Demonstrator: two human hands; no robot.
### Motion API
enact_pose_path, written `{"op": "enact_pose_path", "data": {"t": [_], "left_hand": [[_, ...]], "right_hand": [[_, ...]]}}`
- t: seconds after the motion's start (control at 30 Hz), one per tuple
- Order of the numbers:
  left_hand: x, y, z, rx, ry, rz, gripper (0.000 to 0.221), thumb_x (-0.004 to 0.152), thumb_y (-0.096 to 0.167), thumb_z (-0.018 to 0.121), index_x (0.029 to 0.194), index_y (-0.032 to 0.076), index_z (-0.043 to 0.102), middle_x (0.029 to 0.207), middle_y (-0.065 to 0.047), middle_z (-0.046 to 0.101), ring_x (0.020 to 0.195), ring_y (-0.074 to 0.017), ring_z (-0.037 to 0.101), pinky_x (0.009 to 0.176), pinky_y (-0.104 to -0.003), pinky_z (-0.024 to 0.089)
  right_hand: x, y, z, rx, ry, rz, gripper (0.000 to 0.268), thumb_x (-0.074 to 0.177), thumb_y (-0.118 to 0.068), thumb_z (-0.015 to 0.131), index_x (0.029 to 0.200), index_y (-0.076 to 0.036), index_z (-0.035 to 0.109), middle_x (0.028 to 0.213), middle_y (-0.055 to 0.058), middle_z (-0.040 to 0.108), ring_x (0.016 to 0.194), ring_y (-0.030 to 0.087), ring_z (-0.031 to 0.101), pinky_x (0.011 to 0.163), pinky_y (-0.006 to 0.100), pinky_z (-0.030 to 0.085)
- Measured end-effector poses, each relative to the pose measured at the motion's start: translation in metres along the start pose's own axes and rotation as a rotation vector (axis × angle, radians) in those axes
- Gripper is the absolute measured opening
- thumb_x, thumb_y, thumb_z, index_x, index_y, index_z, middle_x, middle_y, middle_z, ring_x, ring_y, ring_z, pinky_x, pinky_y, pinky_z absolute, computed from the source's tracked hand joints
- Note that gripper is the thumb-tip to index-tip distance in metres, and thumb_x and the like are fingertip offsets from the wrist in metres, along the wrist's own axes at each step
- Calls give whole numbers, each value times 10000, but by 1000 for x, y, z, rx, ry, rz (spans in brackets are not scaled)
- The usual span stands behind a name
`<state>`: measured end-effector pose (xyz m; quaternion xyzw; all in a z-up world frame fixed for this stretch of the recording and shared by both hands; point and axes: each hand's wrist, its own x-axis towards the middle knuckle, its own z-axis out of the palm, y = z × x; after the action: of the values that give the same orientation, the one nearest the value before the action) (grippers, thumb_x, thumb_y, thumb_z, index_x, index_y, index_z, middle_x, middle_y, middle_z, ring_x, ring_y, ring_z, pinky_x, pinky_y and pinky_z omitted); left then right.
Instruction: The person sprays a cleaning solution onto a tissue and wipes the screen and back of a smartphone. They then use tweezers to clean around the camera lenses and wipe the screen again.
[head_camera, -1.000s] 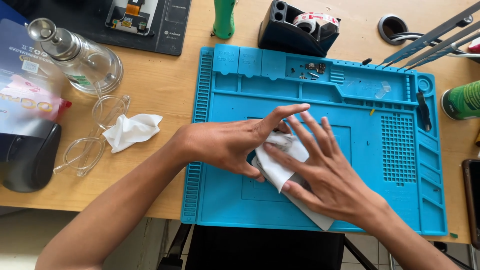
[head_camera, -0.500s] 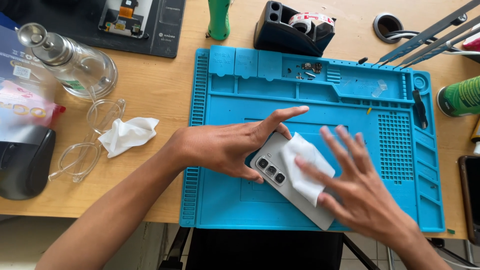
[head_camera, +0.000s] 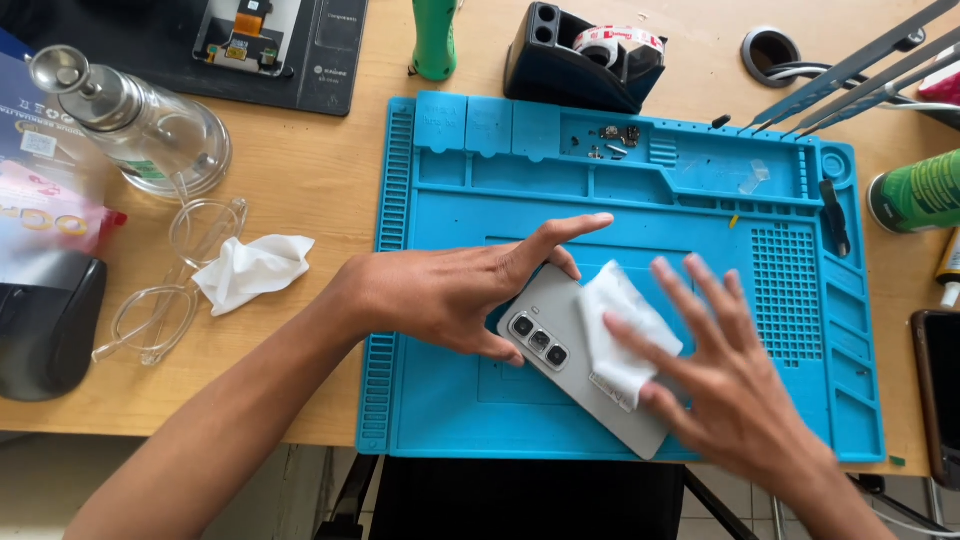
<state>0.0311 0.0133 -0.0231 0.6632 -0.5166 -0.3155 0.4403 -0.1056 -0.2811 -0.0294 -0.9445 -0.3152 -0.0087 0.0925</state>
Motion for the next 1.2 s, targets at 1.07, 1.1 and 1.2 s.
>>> {"op": "enact_pose_path", "data": {"t": [1.07,1.1,1.2], "left_hand": [[-4,19,-6,211,42,-81,1303,692,115,977,1634,166,78,1421,-128,535,1132,-334,501,1061,-427,370],[-5,19,-6,205,43,-82,1303,692,115,977,1634,166,78,1421,-128,535,1132,-334,501,1061,-427,370],[-5,21,-9,185,28,-100,1264,732,114,947,1636,175,66,1398,-136,545,1114,-324,504,971,-442,425]], "right_hand": [[-34,2,3,-53,60,-13,533,928,-308,626,1450,-226,563,1299,95,570,1265,296,544,1183,620,439],[-36,2,4,-51,55,-14,533,928,-308,626,1450,-226,563,1299,95,570,1265,296,544,1183,620,439],[-39,4,7,-40,36,19,494,947,-292,622,1433,-211,586,1234,83,589,1170,270,575,1124,587,481]]}}
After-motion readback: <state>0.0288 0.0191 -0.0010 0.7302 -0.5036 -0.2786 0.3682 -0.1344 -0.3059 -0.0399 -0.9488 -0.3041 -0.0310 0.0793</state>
